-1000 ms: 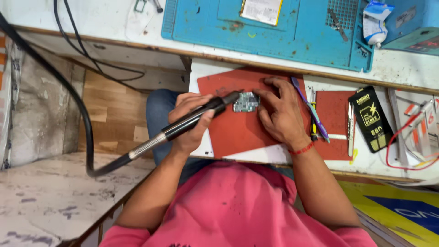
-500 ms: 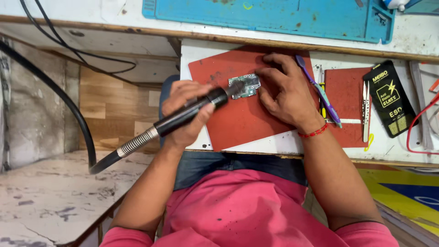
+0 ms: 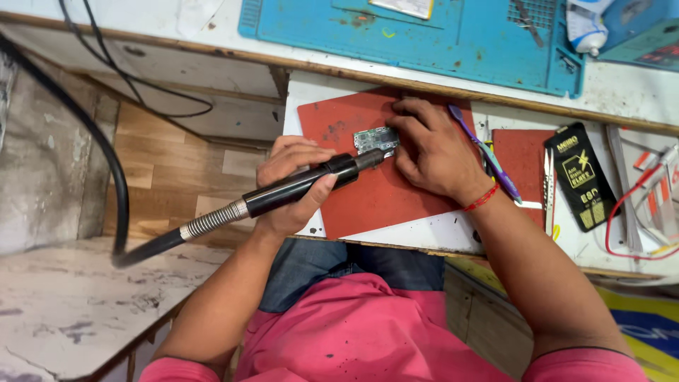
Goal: The person uses a heat gun to apply hot air to a small circuit board placed on a red mat, then switches to a toothbrush to scrub the board's surface. The person repeatedly scrubs different areas of the board while holding it steady with the other hand.
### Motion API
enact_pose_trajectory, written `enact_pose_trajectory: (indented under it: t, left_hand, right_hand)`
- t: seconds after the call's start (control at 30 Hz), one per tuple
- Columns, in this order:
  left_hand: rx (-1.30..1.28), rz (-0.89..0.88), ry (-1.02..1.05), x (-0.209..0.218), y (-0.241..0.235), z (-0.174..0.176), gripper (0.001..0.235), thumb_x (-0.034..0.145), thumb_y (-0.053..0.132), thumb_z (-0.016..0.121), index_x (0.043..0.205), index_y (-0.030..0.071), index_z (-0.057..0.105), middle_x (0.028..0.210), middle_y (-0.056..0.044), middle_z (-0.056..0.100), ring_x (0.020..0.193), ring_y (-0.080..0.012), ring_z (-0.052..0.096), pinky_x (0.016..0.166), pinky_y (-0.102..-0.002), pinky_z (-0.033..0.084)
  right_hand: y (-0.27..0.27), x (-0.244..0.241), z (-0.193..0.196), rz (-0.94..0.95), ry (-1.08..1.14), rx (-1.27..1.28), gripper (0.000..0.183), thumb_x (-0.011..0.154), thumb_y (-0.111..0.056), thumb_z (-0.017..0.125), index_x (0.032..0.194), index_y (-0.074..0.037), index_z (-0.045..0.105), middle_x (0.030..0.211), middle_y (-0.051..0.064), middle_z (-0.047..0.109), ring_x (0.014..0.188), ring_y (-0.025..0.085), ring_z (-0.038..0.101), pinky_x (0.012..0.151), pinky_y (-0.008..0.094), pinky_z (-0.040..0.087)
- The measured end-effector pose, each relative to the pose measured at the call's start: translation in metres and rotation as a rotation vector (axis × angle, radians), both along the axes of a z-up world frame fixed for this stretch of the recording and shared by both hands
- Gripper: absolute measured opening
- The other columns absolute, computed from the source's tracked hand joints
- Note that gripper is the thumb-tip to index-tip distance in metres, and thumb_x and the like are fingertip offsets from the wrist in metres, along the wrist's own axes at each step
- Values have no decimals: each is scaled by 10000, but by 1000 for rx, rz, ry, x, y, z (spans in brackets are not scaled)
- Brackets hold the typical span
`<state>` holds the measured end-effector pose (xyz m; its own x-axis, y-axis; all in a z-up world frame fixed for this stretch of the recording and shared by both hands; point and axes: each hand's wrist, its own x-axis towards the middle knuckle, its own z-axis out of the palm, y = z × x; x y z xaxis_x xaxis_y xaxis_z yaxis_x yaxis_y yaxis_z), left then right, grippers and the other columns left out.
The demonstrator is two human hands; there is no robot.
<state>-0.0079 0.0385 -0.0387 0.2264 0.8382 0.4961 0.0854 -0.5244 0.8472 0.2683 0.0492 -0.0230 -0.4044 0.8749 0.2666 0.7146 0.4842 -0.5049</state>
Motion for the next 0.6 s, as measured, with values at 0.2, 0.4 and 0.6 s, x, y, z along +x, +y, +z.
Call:
enact_pose_trajectory:
  t: [0.2,0.4,0.6]
  left_hand:
    - [28,-5,21,3,2,-4,268,879,185,785,1082,26,717,1091,-113,760,1080,-253,662,1036,-393,509]
    - [0,25,10,3,2,0,270,894,188,783,1096,25,708,1112,-106,761,1082,-248,672,1053,-389,519]
    - [-121,45,-81,2,4,-6,251,954,190,772,1131,26,699,1161,-113,755,1092,-242,678,1030,-359,536]
  right_hand:
    - [11,8,4,62,106,-126,396,840,-75,716,1229,-23,661,1378,179,570,1279,380,573,1074,429,489]
    - [10,12,8,89,85,-105,422,844,-74,729,1259,-27,668,1386,192,567,1283,389,557,1076,449,475]
    - [6,13,3,81,41,-14,387,892,-64,736,1269,-5,670,1374,186,582,1296,391,554,1103,468,472]
